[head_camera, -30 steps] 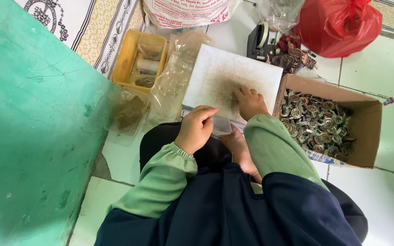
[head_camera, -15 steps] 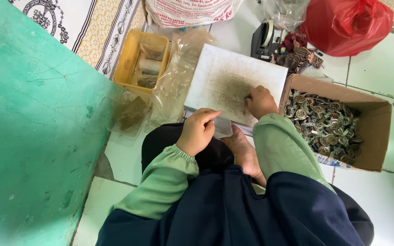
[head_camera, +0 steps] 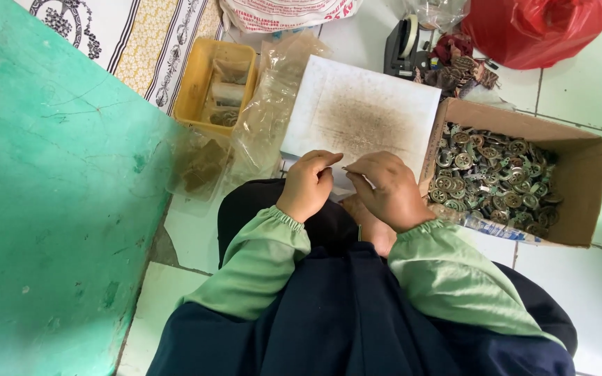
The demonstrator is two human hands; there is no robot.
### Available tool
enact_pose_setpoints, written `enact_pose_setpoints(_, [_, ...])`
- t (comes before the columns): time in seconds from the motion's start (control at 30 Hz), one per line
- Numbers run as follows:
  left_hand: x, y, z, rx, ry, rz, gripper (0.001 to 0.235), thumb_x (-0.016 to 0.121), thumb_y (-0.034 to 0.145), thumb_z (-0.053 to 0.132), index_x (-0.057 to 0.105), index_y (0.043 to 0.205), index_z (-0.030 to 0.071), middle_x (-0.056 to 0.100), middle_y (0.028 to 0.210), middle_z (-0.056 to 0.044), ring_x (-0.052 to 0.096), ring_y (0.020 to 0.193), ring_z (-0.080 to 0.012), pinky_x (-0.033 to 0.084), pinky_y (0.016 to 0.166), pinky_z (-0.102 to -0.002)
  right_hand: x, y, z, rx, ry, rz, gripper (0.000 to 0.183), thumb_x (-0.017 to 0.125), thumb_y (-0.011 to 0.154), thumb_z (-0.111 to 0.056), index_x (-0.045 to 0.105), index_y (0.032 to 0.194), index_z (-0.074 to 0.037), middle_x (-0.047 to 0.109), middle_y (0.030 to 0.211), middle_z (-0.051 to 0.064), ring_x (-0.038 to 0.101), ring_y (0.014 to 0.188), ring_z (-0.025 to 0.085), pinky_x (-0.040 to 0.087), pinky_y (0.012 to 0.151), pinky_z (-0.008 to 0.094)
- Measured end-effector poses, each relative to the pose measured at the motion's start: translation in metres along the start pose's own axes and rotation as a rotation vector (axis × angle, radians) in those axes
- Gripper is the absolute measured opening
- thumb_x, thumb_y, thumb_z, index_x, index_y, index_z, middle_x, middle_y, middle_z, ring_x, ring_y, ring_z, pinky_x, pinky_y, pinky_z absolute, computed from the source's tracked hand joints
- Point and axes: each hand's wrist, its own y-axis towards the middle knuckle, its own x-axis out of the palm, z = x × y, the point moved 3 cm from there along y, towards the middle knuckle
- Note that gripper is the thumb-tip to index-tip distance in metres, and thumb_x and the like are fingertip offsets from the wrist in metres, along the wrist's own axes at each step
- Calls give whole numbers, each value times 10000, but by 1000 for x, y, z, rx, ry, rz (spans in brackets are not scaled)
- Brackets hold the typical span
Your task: Packaging small metal pins or badges into individual plastic pouches from a large bulk container.
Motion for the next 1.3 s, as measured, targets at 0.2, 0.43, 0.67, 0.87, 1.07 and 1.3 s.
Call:
enact_pose_setpoints(0.2, [-9, 0, 15, 63, -16, 12, 354, 567, 955, -47, 749, 1240, 58, 720, 1080, -161, 729, 957, -396, 647, 749, -421, -15, -8, -3, -45, -71, -211, 187, 744, 967, -265, 734, 1087, -121, 637, 1276, 163, 587, 1152, 391, 501, 1001, 490])
enact_pose_setpoints(0.43, [-34, 5, 72, 245, -63, 21, 326, 597, 929, -55, 778, 1163, 82, 737, 1021, -124, 756, 861, -297, 632, 653, -337, -61, 8, -18, -52, -1, -246, 95, 784, 890, -52, 689, 879, -56, 721, 1049, 161, 700, 1007, 392, 578, 838, 477])
enact_pose_setpoints(0.67, [-51, 1, 104, 541, -159, -106, 713, 876, 841, 181, 567, 1483, 163, 580, 1434, -133, 580, 1177, -294, 477, 974, -437, -94, -5, -16, -43, 44, -6, 127, 792, 896, 25, 748, 987, -51, 755, 1009, 117, 730, 946, 334, 602, 795, 415])
enact_pose_setpoints(0.87, [-6, -6, 78, 495, -105, -224, 675, 883, 784, 80, 593, 1392, 47, 644, 1299, -220, 604, 1236, -443, 486, 1052, -563, -113, -27, -28, 6, 60, 96, 195, 786, 868, 74, 770, 1014, -55, 764, 943, 104, 743, 873, 328, 612, 750, 417])
enact_pose_setpoints(1.07, [24, 5, 89, 427, -165, -197, 125, 807, 837, 76, 695, 888, 94, 712, 868, -96, 727, 856, -321, 591, 788, -400, -147, -30, -23, 186, 55, 146, 272, 795, 846, 56, 756, 1097, -42, 773, 899, 124, 746, 823, 328, 599, 719, 426])
enact_pose_setpoints(1.3, [85, 79, 61, 225, 64, -60, 90, 756, 867, 133, 761, 952, 106, 742, 826, -89, 751, 782, -269, 612, 663, -341, -124, -10, 70, 438, 4, 240, 241, 713, 941, 88, 758, 1169, 22, 757, 909, 202, 730, 808, 325, 596, 653, 418])
